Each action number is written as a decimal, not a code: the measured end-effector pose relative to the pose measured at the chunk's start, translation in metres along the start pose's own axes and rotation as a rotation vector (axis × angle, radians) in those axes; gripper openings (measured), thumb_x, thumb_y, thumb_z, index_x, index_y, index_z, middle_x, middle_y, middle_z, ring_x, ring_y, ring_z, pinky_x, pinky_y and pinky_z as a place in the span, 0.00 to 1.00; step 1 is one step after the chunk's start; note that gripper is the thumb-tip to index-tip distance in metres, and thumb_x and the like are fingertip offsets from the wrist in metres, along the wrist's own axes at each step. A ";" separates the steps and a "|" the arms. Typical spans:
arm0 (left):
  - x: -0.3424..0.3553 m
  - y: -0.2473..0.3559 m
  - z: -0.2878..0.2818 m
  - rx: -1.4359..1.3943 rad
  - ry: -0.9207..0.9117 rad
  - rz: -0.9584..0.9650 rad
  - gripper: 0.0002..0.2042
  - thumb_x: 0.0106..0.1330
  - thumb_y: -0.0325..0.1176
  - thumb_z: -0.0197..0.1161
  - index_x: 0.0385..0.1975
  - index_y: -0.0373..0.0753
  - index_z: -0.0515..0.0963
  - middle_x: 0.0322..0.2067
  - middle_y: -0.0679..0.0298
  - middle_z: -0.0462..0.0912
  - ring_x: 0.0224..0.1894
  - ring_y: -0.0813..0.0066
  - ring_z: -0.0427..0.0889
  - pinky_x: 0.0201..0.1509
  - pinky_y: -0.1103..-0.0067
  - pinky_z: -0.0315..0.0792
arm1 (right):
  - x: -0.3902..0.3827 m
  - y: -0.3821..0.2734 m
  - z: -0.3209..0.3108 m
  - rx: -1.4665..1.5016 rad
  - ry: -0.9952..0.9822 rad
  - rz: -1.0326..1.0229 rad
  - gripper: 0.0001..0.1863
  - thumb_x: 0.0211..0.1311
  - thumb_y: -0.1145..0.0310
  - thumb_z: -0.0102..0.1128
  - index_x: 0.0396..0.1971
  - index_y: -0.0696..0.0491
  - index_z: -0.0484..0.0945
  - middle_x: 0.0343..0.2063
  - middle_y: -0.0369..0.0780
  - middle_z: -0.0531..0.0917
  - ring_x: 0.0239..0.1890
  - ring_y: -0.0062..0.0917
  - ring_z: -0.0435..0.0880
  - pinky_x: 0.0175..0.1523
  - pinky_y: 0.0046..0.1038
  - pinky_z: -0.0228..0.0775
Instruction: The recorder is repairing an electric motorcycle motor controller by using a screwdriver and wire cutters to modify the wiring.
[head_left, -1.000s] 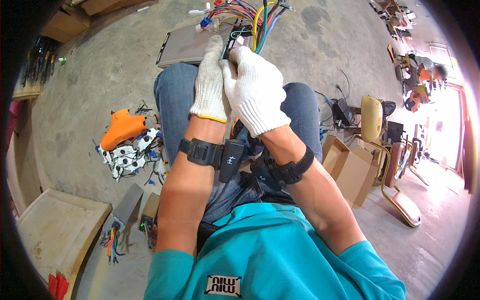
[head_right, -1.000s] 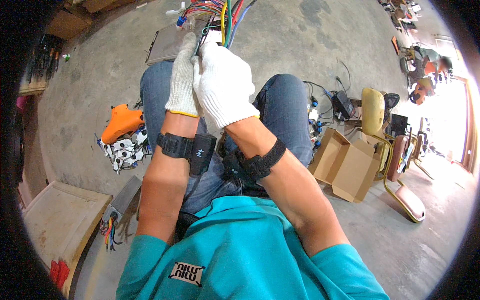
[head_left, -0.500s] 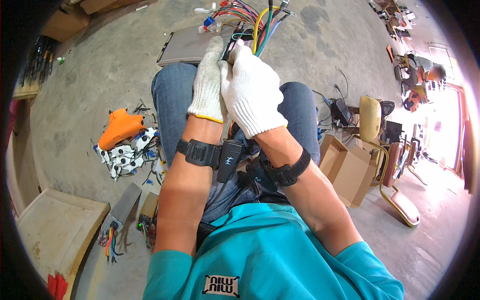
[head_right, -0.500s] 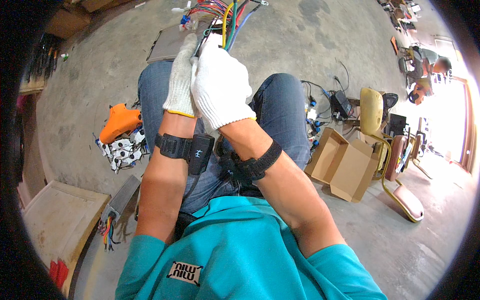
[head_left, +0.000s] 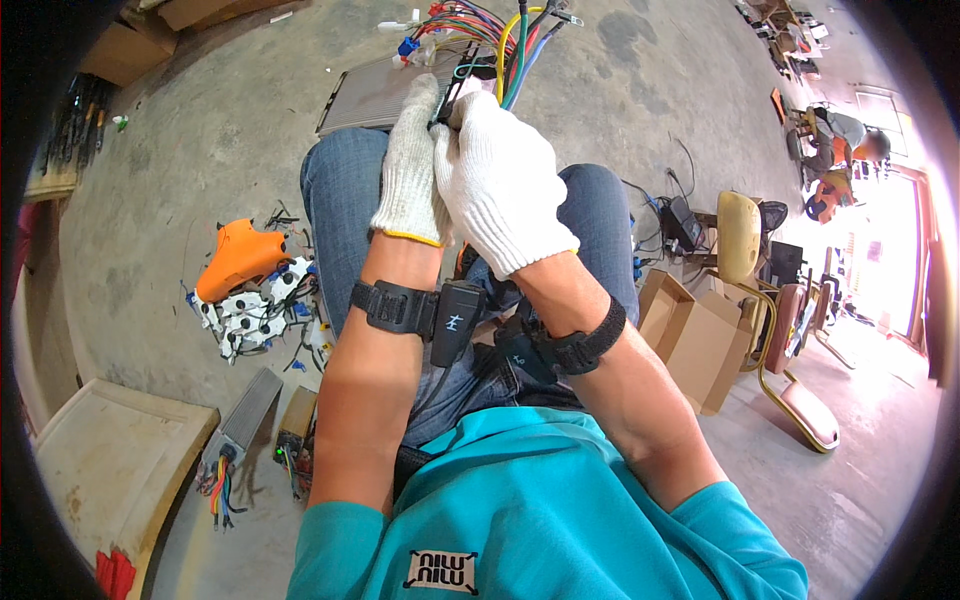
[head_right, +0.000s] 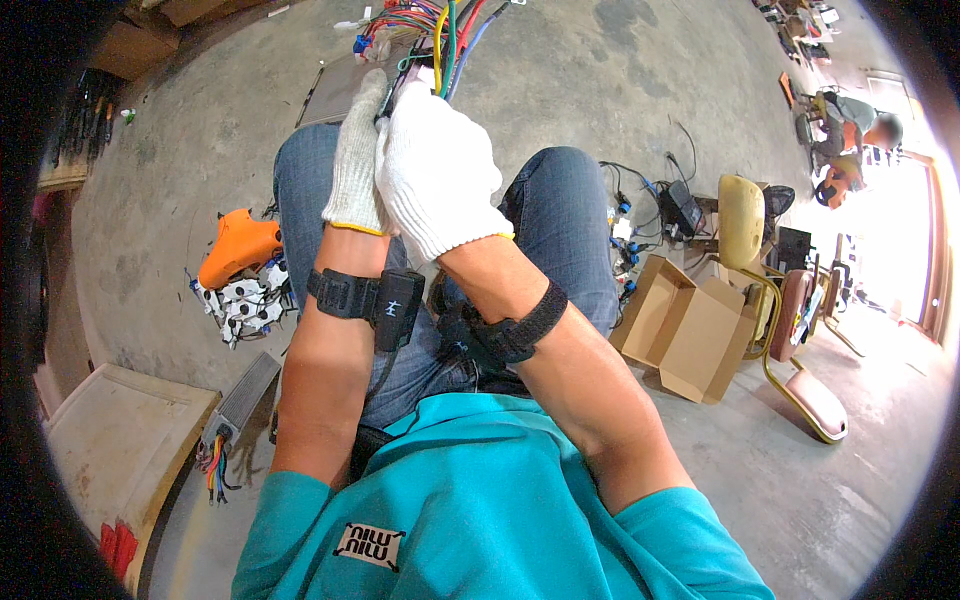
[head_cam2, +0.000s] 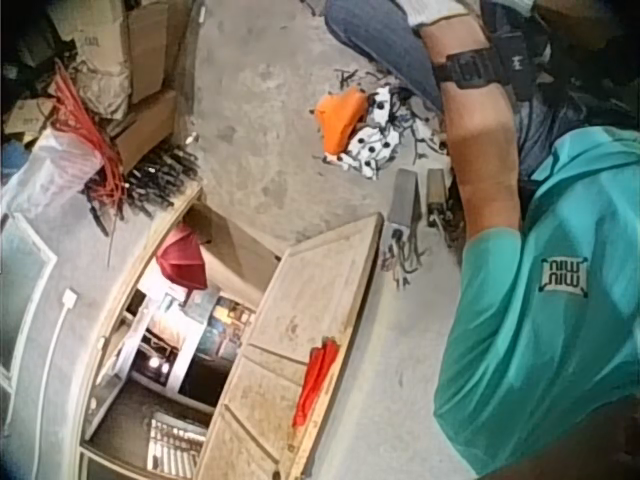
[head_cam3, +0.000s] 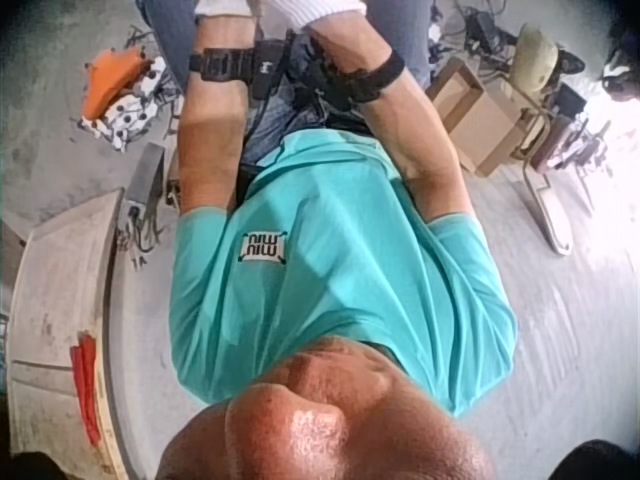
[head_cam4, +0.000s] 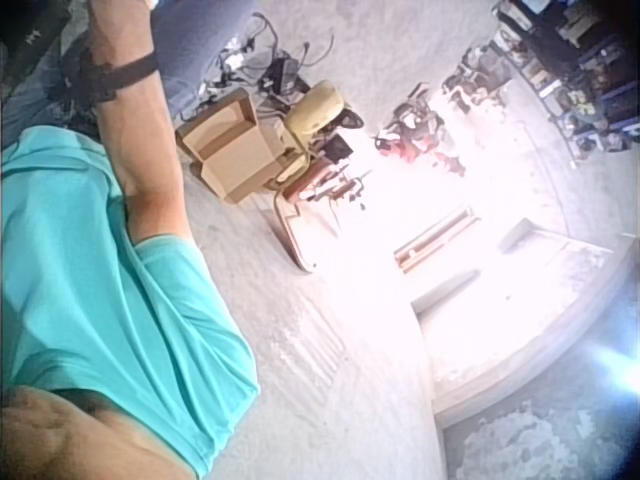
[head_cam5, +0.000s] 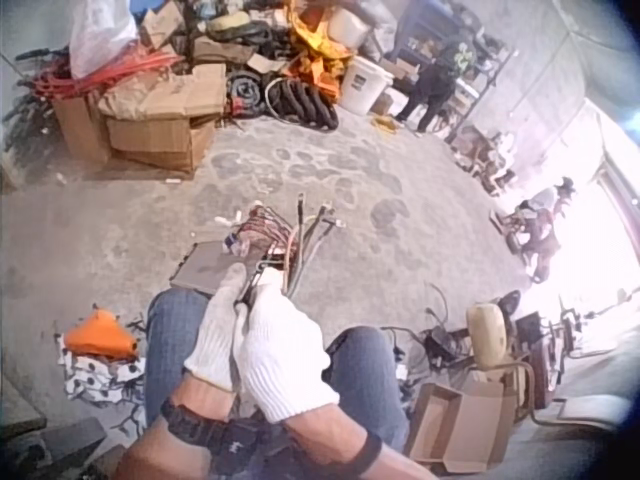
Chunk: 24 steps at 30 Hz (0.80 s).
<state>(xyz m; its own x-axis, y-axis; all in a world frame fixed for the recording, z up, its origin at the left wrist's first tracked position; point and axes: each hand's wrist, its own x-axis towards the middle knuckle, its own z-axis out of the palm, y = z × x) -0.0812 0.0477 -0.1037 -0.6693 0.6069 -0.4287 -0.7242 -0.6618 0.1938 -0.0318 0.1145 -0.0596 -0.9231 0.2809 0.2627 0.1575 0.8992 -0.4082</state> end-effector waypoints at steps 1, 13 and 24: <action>0.000 -0.001 0.002 0.013 0.019 0.020 0.22 0.74 0.55 0.58 0.47 0.39 0.79 0.37 0.60 0.84 0.37 0.69 0.84 0.42 0.70 0.79 | 0.000 0.000 0.000 -0.002 -0.002 0.001 0.11 0.62 0.66 0.66 0.39 0.56 0.78 0.29 0.47 0.85 0.34 0.45 0.87 0.39 0.42 0.78; 0.011 0.001 -0.010 0.047 0.042 0.092 0.22 0.76 0.54 0.56 0.53 0.40 0.79 0.39 0.60 0.86 0.36 0.70 0.86 0.39 0.75 0.83 | -0.012 0.011 -0.016 0.134 -0.016 -0.117 0.06 0.61 0.68 0.68 0.36 0.52 0.84 0.32 0.46 0.86 0.36 0.43 0.87 0.41 0.37 0.78; 0.009 0.003 -0.006 -0.007 0.148 0.157 0.24 0.74 0.53 0.58 0.52 0.36 0.79 0.41 0.57 0.87 0.35 0.67 0.87 0.37 0.75 0.84 | -0.002 0.042 -0.038 0.265 -0.097 0.095 0.23 0.58 0.56 0.72 0.47 0.57 0.80 0.34 0.47 0.85 0.35 0.39 0.86 0.44 0.36 0.78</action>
<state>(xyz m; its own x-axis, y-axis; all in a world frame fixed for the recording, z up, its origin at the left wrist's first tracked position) -0.0882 0.0489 -0.1125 -0.7419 0.4251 -0.5186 -0.6114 -0.7463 0.2629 -0.0100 0.1640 -0.0439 -0.9399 0.3146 0.1328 0.1594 0.7481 -0.6442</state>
